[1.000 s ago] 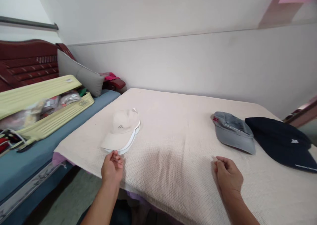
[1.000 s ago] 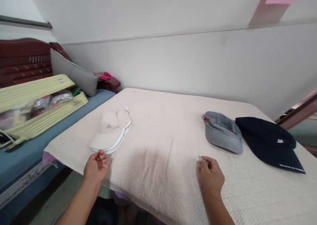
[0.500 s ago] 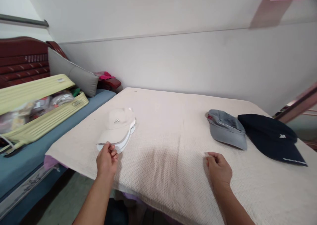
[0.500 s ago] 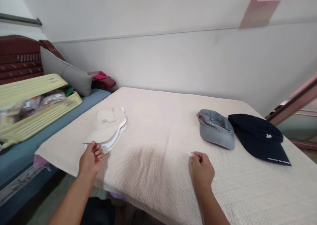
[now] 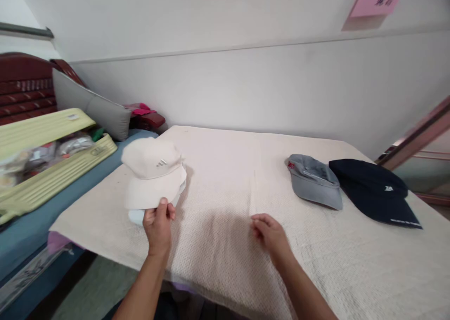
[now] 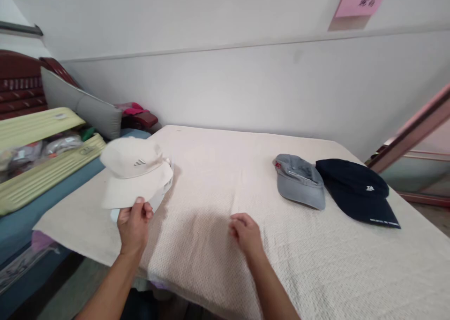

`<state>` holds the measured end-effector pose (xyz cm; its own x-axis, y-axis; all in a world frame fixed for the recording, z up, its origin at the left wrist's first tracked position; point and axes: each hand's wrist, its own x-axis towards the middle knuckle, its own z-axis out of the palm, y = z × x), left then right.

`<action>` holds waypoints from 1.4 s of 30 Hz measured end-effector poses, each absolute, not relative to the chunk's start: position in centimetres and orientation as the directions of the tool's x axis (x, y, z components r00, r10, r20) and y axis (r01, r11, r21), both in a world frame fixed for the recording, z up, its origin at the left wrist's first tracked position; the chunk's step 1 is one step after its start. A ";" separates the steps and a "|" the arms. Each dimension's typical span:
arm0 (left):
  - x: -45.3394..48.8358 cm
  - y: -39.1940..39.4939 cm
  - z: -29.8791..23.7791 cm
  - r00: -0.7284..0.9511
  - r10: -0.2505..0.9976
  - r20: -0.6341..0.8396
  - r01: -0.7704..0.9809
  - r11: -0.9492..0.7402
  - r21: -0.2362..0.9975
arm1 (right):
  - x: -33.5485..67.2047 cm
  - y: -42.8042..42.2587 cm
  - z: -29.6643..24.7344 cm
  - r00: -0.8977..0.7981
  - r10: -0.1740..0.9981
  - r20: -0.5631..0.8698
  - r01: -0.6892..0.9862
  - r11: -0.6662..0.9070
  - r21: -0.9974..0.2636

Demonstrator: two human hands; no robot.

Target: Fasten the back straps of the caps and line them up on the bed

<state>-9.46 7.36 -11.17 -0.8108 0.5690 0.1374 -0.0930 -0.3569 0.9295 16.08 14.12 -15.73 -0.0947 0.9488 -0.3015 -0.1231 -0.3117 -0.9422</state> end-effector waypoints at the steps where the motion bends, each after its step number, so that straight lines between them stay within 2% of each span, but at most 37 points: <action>1: -8.6 7.2 -11.2 -0.788 0.587 0.186 -0.044 -0.355 0.934 | 15.2 13.3 -15.4 -0.205 0.933 -0.294 -0.122 -0.323 -0.939; 3: -6.7 6.6 -11.6 -0.731 0.647 0.215 -0.003 -0.318 0.948 | 13.9 11.9 -14.9 -0.399 0.879 -0.261 -0.136 -0.338 -0.931; 6: -3.4 5.6 -12.6 -0.630 0.759 0.165 -0.009 -0.219 0.976 | 13.8 11.2 -14.2 -0.483 0.856 -0.185 -0.276 -0.349 -0.896; 10: 1.2 4.3 -14.0 -0.455 0.888 0.067 -0.011 -0.080 0.997 | 15.7 12.7 -13.4 -0.466 0.874 -0.135 -0.547 -0.405 -0.733; 13: 4.3 3.5 -14.6 -0.303 0.953 -0.023 0.007 0.026 1.000 | 17.4 14.1 -12.8 -0.375 0.922 -0.102 -0.690 -0.350 -0.634; 15: 5.8 3.0 -14.8 -0.159 0.980 -0.122 0.026 0.128 0.991 | 18.6 14.5 -12.4 -0.302 0.944 -0.131 -0.720 -0.316 -0.618; 18: 6.3 2.9 -14.7 0.140 0.964 -0.226 0.028 0.224 0.974 | 20.4 14.6 -12.2 -0.273 0.936 -0.223 -0.691 -0.352 -0.631; 21: 5.0 3.5 -13.8 0.352 0.909 -0.224 -0.173 0.299 0.939 | 22.3 14.4 -12.2 -0.270 0.933 -0.236 -0.670 -0.358 -0.651; 25: 2.6 5.3 -11.9 0.277 0.922 -0.271 -0.592 0.386 0.707 | 24.0 13.6 -12.2 -0.318 0.920 -0.228 -0.669 -0.388 -0.634; 28: 1.7 6.9 -10.5 0.194 0.907 -0.374 -0.697 0.396 0.598 | 24.4 12.1 -12.4 -0.343 0.914 -0.214 -0.635 -0.394 -0.665; 32: 1.6 8.1 -9.6 0.092 0.817 -0.569 -0.664 0.476 0.577 | 24.7 10.0 -13.0 -0.535 0.823 -0.192 -0.495 -0.490 -0.718; 34: 1.5 8.2 -9.3 0.032 0.830 -0.556 -0.662 0.434 0.611 | 25.2 9.5 -13.1 -0.636 0.747 -0.192 -0.416 -0.542 -0.731; 36: 1.4 8.0 -9.1 0.014 0.877 -0.480 -0.649 0.373 0.663 | 26.0 9.6 -12.9 -0.684 0.707 -0.180 -0.381 -0.557 -0.738; 39: 1.2 7.3 -9.1 0.122 0.908 -0.400 -0.572 0.394 0.720 | 27.0 10.3 -12.3 -0.681 0.718 -0.145 -0.412 -0.538 -0.735; 42: 1.7 6.8 -9.5 0.281 0.863 -0.421 -0.433 0.505 0.747 | 27.5 10.9 -11.8 -0.631 0.766 -0.122 -0.445 -0.486 -0.752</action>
